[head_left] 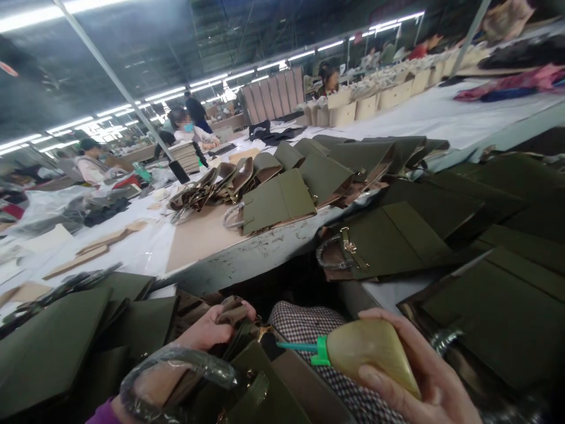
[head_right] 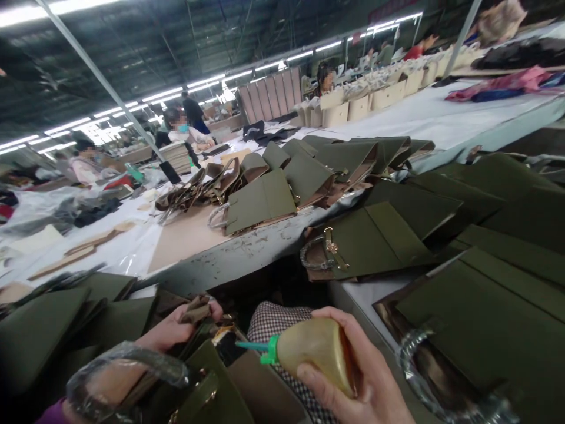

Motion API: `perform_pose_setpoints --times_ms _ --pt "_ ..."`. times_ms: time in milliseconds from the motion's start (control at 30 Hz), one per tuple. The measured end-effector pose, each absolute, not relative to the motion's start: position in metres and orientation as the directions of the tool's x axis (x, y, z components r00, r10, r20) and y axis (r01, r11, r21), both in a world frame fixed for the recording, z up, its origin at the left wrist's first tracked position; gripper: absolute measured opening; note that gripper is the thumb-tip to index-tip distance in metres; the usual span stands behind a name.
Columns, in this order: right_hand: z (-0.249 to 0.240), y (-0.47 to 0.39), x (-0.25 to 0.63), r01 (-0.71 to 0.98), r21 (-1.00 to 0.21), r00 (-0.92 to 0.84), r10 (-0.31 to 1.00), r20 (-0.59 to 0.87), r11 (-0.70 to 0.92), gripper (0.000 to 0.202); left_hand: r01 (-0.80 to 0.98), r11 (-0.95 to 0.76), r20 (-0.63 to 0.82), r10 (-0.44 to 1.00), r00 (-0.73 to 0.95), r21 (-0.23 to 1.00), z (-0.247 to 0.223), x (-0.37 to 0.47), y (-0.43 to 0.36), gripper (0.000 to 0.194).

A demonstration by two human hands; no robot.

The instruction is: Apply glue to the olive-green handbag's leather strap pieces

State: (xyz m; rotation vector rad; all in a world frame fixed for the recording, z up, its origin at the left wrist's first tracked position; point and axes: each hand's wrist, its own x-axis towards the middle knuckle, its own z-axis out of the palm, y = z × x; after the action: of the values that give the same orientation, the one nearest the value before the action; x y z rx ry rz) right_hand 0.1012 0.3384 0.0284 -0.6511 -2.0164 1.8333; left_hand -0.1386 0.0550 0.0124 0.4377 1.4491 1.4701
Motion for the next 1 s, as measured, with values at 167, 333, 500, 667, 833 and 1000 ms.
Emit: perform_pose_setpoints --times_ms 167,333,500,667,833,1000 --pt "0.022 0.360 0.086 0.007 -0.933 -0.908 0.394 0.145 0.360 0.046 -0.448 0.189 -0.403 0.797 -0.450 0.874 0.021 -0.130 0.067 0.048" --pt "0.018 0.369 0.070 -0.098 -0.844 -0.905 0.306 0.296 0.527 0.046 -0.511 0.225 -0.498 0.712 -0.496 0.830 0.026 -0.123 0.074 0.050" --pt "0.025 0.373 0.061 -0.120 -0.806 -0.922 0.235 0.306 0.580 0.047 -0.469 0.268 -0.502 0.710 -0.494 0.842 0.022 -0.124 0.074 0.051" --pt "0.030 0.376 0.063 -0.154 -0.760 -0.922 0.185 0.340 0.631 0.043 -0.448 0.304 -0.514 0.705 -0.489 0.841 0.021 -0.125 0.075 0.055" --pt "0.032 0.379 0.070 -0.142 -0.727 -0.929 0.164 0.333 0.672 0.046 -0.505 0.249 -0.503 0.730 -0.462 0.826 0.021 -0.123 0.075 0.046" --pt "0.037 0.379 0.076 -0.096 -0.737 -0.949 0.162 0.271 0.669 0.043 -0.504 0.247 -0.504 0.723 -0.474 0.828 0.022 -0.122 0.074 0.046"
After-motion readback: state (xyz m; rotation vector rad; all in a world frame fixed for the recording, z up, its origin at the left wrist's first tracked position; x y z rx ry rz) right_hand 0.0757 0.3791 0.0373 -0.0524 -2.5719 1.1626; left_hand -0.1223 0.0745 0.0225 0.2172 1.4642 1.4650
